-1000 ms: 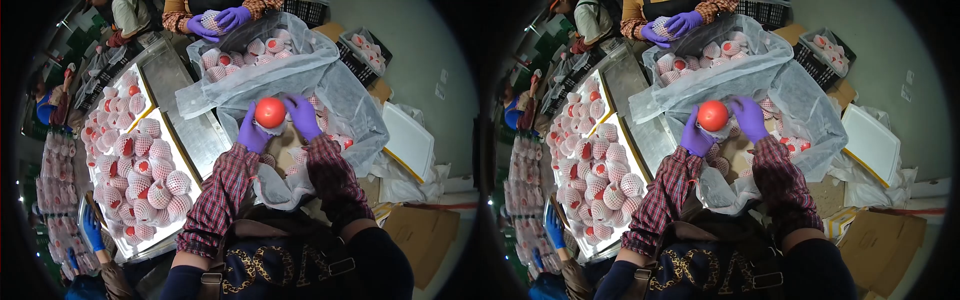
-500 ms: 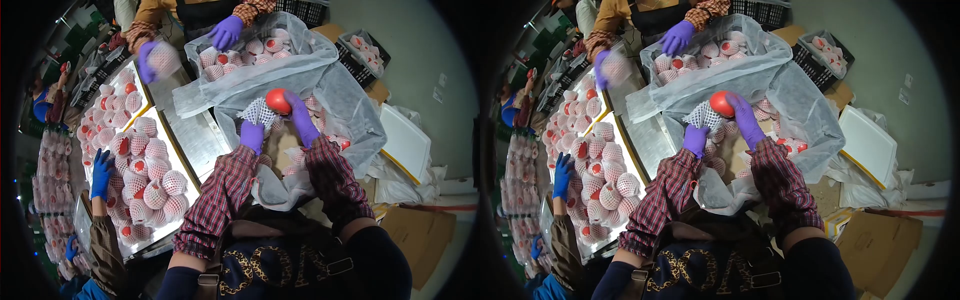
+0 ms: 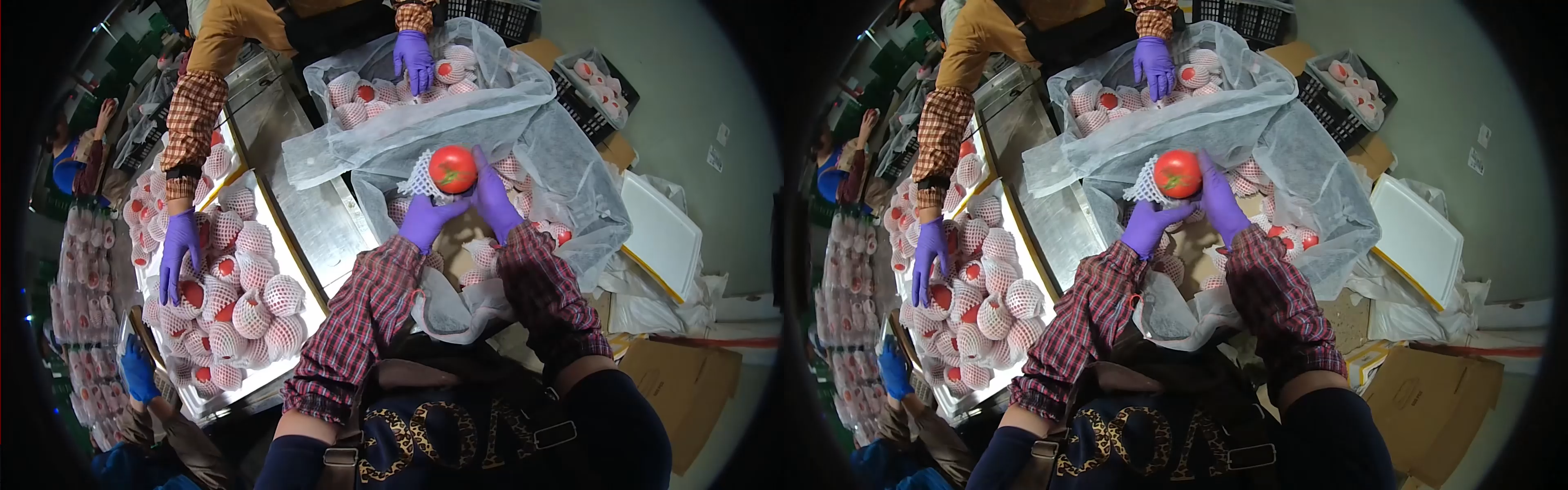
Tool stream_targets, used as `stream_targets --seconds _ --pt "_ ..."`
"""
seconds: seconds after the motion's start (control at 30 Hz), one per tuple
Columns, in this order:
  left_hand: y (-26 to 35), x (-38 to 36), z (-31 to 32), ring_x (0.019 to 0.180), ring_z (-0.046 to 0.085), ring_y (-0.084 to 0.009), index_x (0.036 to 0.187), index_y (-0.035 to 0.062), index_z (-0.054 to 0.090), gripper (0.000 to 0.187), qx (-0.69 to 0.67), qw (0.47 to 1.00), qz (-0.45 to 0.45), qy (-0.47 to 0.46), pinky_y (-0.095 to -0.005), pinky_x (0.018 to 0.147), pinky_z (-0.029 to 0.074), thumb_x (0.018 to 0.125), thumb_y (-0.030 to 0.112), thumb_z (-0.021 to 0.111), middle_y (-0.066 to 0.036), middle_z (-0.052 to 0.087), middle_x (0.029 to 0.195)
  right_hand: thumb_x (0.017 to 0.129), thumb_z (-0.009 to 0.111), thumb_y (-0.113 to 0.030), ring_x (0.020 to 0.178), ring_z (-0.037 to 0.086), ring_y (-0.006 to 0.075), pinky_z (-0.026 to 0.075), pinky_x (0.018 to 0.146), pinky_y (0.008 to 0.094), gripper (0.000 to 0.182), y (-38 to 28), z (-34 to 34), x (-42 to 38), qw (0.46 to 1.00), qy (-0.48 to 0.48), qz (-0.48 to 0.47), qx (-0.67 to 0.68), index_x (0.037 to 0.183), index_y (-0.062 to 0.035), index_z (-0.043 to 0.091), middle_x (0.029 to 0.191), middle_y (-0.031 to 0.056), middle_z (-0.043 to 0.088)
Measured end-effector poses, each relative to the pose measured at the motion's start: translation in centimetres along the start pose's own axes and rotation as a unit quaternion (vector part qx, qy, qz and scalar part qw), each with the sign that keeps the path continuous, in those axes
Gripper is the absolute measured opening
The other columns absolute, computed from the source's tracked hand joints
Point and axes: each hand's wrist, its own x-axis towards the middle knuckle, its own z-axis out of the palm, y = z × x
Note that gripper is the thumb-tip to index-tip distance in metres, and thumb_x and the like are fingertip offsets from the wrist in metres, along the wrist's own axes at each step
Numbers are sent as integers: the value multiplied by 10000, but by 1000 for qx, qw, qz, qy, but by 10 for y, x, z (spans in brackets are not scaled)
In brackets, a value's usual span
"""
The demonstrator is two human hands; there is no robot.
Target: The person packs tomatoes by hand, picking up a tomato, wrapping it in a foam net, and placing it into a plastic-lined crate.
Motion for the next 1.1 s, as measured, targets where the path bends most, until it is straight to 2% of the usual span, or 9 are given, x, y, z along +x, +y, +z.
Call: stream_targets --seconds 0.07,0.2,0.5,0.7,0.8,0.9,0.97,1.03,1.1 --pt "4 2 3 951 558 -168 1142 -19 476 450 -99 994 50 -4 -280 842 436 736 63 650 -93 560 1069 888 454 -383 907 548 154 459 741 258 443 -7 1 -8 987 -81 -58 -127 1137 -19 496 1038 87 556" --pt "10 2 -1 922 556 -152 1141 22 467 460 -211 976 40 23 -251 787 459 731 57 673 -69 548 1047 888 465 -365 1034 491 146 405 872 271 470 -20 19 -23 941 -177 -144 -250 1204 -17 461 1145 83 514" --pt "10 3 -3 962 547 -177 1178 11 430 497 -229 973 37 15 -274 831 457 736 27 655 -95 522 1094 887 481 -303 1115 440 166 328 954 284 442 -28 21 -28 933 -180 -159 -267 1223 -17 455 1208 96 487" --pt "14 1 -4 986 548 -198 1199 9 400 491 -264 965 4 8 -310 820 478 774 101 627 -112 522 1101 881 503 -245 1039 506 176 375 918 286 388 -27 10 -19 927 -140 -177 -300 1210 -41 470 1131 92 543" --pt "16 -2 -7 1029 537 -264 1218 -10 373 518 -267 961 -65 -1 -382 851 477 797 189 599 -162 497 1154 873 506 -244 1001 533 189 387 911 301 375 -14 -5 0 995 -92 30 -36 1181 -32 479 1084 90 570" --pt "17 -3 -4 1079 497 -322 1235 -12 346 542 -329 941 -62 -49 -437 888 442 795 225 556 -199 474 1181 877 464 -267 1003 538 220 414 892 332 385 -6 -13 -22 848 -267 -58 -453 1168 -17 462 1103 117 554" --pt "14 -2 -7 1103 469 -345 1244 -11 332 561 -367 923 -68 -90 -459 921 406 780 226 541 -205 466 1190 875 442 -260 1005 542 225 430 877 345 387 -10 -3 -27 790 -329 -132 -500 1173 -13 450 1122 121 541" --pt "21 -7 -7 1140 436 -336 1251 1 340 577 -416 896 -88 -129 -470 971 342 755 228 526 -192 460 1207 871 431 -241 1005 545 232 443 867 361 383 -9 3 -27 844 -338 -97 -404 1182 -17 436 1149 118 525" --pt "23 -10 -5 1132 450 -301 1243 -2 366 555 -377 916 -103 -92 -448 989 319 750 183 544 -169 467 1212 867 436 -212 995 549 240 445 865 357 358 -19 8 -28 947 -233 80 -206 1168 -17 450 1153 125 520"
